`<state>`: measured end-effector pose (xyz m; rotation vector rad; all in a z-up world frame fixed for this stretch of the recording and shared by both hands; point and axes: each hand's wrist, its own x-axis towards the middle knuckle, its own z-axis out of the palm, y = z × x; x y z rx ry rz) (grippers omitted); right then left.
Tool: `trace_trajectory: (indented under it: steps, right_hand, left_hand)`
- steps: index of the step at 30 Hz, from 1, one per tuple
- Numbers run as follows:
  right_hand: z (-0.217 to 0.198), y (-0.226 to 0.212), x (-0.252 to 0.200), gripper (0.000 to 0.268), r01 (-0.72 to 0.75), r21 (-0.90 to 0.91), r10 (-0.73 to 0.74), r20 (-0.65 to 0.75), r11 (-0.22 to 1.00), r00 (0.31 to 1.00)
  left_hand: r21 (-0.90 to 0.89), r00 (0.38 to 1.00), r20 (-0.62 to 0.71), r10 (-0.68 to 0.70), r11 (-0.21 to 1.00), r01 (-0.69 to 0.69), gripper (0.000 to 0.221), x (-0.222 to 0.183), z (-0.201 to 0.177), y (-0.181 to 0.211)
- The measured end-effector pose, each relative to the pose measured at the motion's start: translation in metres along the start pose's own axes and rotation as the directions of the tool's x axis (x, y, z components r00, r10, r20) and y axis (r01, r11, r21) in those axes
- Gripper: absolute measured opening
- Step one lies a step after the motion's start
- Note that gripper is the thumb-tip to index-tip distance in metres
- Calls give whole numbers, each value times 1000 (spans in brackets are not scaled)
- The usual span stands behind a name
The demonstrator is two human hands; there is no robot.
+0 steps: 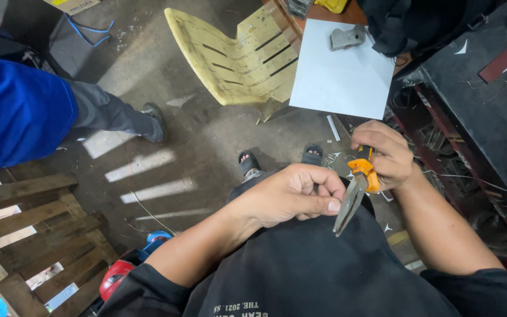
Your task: Stripping insulation from copper wires and twisting them together using pliers.
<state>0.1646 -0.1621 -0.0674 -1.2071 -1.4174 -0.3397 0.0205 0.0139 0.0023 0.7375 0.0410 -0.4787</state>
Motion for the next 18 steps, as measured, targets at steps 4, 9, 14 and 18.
trace_trajectory:
  steps: [4, 9, 14, 18]
  right_hand:
    - [3, -3, 6, 45, -29, -2, 29, 16, 1000, 999]
    - [4, -5, -4, 44, -56, 26, 56, 18, 998, 998]
    - [13, -35, 5, 39, -369, 30, 369, -7, 929, 929]
    - [3, -83, 8, 35, -695, -31, 695, -8, 719, 719]
  left_hand:
    - [-12, 1000, -6, 4, 1000, -4, 10, -1, -1, -1]
    - [-36, 1000, -18, 5, 999, -6, 12, -4, -3, -4]
    - [172, 992, -82, 97, 982, -81, 16, -5, -2, 18]
    - [403, 953, -133, 271, 894, -198, 12, -7, -5, 22]
